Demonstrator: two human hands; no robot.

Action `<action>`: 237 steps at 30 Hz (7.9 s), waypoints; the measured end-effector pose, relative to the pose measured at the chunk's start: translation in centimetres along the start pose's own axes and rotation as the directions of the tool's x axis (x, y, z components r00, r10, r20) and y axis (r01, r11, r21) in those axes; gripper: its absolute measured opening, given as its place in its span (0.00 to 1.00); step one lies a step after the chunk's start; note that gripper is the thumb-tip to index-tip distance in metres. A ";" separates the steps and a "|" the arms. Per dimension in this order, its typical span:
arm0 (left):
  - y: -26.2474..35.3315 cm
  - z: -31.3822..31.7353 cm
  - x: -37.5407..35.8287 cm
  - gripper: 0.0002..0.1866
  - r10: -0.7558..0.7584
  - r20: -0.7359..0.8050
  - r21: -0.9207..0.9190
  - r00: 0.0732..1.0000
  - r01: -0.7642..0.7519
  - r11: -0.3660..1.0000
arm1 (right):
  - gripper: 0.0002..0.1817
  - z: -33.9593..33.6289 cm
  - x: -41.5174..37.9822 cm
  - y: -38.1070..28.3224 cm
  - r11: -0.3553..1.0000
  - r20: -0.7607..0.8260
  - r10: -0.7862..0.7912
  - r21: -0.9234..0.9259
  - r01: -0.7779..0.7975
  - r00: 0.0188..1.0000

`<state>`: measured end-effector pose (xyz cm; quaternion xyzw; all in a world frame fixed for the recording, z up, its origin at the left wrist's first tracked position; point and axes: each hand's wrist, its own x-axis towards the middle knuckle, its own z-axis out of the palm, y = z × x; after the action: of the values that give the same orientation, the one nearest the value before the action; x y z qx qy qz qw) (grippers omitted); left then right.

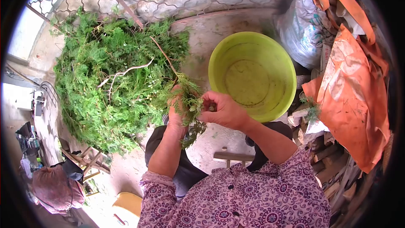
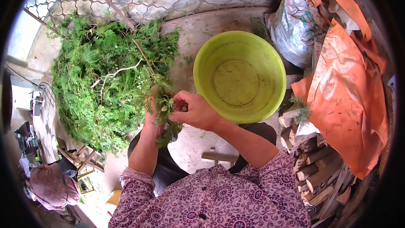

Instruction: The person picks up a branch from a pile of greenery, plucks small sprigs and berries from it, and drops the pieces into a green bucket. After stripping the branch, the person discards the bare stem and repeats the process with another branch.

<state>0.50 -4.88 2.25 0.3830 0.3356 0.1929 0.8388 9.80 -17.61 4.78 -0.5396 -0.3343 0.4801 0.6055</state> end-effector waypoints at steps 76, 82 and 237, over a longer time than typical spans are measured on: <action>-0.5 -1.0 1.1 0.14 0.069 -0.007 0.478 0.998 -0.057 0.877 | 0.07 -2.9 0.3 -1.1 0.809 0.061 0.277 0.523 -0.266 0.959; 0.3 0.5 0.0 0.14 -0.081 -0.100 0.327 0.992 0.110 0.939 | 0.11 -3.0 0.2 -0.9 0.907 -0.037 0.191 0.389 -0.162 0.981; -5.1 0.5 2.2 0.08 0.235 0.271 0.660 0.933 -0.358 0.661 | 0.18 -2.7 -1.4 -1.5 0.264 0.176 -0.568 -0.886 0.380 0.804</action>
<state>2.76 -7.06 -2.38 0.7353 0.2466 0.1542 0.6122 12.16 -19.80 5.93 -0.6879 -0.6253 -0.0265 0.3676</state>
